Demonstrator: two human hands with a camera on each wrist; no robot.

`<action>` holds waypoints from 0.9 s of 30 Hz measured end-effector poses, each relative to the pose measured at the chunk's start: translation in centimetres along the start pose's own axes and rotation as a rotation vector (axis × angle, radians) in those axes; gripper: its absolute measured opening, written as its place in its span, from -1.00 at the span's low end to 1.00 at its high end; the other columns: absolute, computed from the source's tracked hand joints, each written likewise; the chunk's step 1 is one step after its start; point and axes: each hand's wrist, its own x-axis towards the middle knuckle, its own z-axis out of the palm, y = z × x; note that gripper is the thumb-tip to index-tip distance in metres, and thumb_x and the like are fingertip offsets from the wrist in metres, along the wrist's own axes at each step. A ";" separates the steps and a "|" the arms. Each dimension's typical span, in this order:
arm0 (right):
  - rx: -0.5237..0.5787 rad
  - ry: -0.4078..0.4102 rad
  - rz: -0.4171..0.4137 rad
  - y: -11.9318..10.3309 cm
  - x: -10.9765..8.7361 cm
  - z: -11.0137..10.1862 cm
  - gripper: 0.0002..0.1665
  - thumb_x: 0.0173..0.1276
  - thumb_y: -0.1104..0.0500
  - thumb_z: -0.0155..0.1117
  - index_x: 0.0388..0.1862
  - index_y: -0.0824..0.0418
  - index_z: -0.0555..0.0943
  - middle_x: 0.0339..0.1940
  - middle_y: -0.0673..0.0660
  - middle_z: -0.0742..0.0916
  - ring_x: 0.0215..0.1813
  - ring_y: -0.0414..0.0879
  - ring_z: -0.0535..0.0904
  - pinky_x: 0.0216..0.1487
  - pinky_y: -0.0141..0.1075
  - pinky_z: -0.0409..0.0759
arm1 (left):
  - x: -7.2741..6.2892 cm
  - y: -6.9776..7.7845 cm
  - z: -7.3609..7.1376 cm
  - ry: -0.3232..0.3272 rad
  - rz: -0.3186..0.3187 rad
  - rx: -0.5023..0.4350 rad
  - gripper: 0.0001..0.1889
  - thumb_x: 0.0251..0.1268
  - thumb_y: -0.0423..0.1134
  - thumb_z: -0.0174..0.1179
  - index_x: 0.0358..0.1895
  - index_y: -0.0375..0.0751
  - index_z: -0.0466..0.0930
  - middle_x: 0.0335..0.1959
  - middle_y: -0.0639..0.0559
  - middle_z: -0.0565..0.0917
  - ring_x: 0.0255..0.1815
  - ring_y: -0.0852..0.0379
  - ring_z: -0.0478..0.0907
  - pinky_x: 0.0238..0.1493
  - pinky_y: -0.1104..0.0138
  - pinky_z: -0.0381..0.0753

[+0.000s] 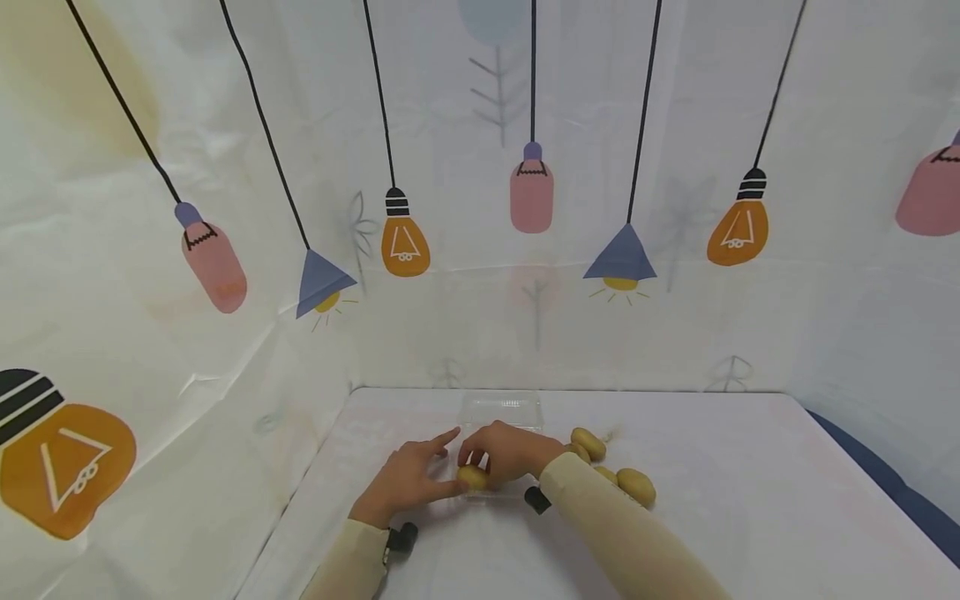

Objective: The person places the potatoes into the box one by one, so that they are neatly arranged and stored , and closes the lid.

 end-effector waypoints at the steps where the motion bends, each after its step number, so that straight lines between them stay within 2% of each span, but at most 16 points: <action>1: -0.001 0.000 -0.003 0.0 0.0 0.0 -0.46 0.13 0.37 0.65 0.01 -0.12 0.76 -0.13 -0.23 0.78 -0.26 -0.28 0.71 -0.21 -0.35 0.68 | 0.0 0.0 -0.1 -0.001 0.009 -0.007 0.03 0.07 0.66 0.24 0.62 0.29 0.36 0.13 0.14 0.76 0.29 -0.09 0.56 0.22 -0.54 0.25; 5: 0.002 0.003 -0.013 0.2 0.0 0.0 -0.46 0.13 0.38 0.65 0.00 -0.13 0.76 -0.14 -0.23 0.77 -0.26 -0.28 0.71 -0.20 -0.35 0.68 | 0.1 0.1 -0.3 -0.015 0.035 -0.047 0.03 0.09 0.62 0.27 0.62 0.21 0.37 0.12 0.10 0.74 0.22 0.00 0.61 0.22 -0.28 0.47; 9: -0.002 0.004 -0.013 0.4 0.0 0.0 -0.47 0.14 0.36 0.65 -0.01 -0.14 0.76 -0.14 -0.23 0.77 -0.26 -0.28 0.71 -0.20 -0.35 0.68 | 0.3 0.1 -0.5 -0.041 0.056 -0.064 0.04 0.13 0.60 0.27 0.63 0.15 0.35 0.08 0.09 0.75 0.09 0.06 0.65 0.06 0.04 0.63; 14: -0.019 0.003 -0.003 0.5 0.0 -0.2 -0.47 0.15 0.34 0.66 0.00 -0.17 0.75 -0.14 -0.24 0.76 -0.25 -0.29 0.70 -0.18 -0.36 0.68 | 0.5 0.3 -0.7 -0.041 0.066 -0.050 0.05 0.11 0.61 0.28 0.62 0.13 0.37 0.02 0.06 0.77 -0.07 0.13 0.68 -0.11 0.12 0.65; 19: -0.021 -0.002 -0.002 0.1 0.0 -0.1 -0.47 0.16 0.33 0.66 0.01 -0.16 0.75 -0.12 -0.24 0.76 -0.24 -0.29 0.70 -0.16 -0.36 0.67 | 0.6 0.4 -0.7 -0.040 0.055 -0.022 0.05 0.06 0.62 0.30 0.59 0.13 0.42 -0.04 0.05 0.78 -0.25 0.23 0.62 -0.29 0.18 0.60; 27: -0.031 0.007 0.027 -0.1 0.0 0.2 -0.49 0.17 0.31 0.65 0.02 -0.18 0.76 -0.12 -0.25 0.75 -0.24 -0.28 0.69 -0.17 -0.35 0.66 | 0.5 0.5 -0.7 -0.043 0.046 -0.018 0.02 0.08 0.55 0.35 0.59 0.14 0.42 -0.05 0.04 0.77 -0.27 0.24 0.59 -0.34 0.18 0.56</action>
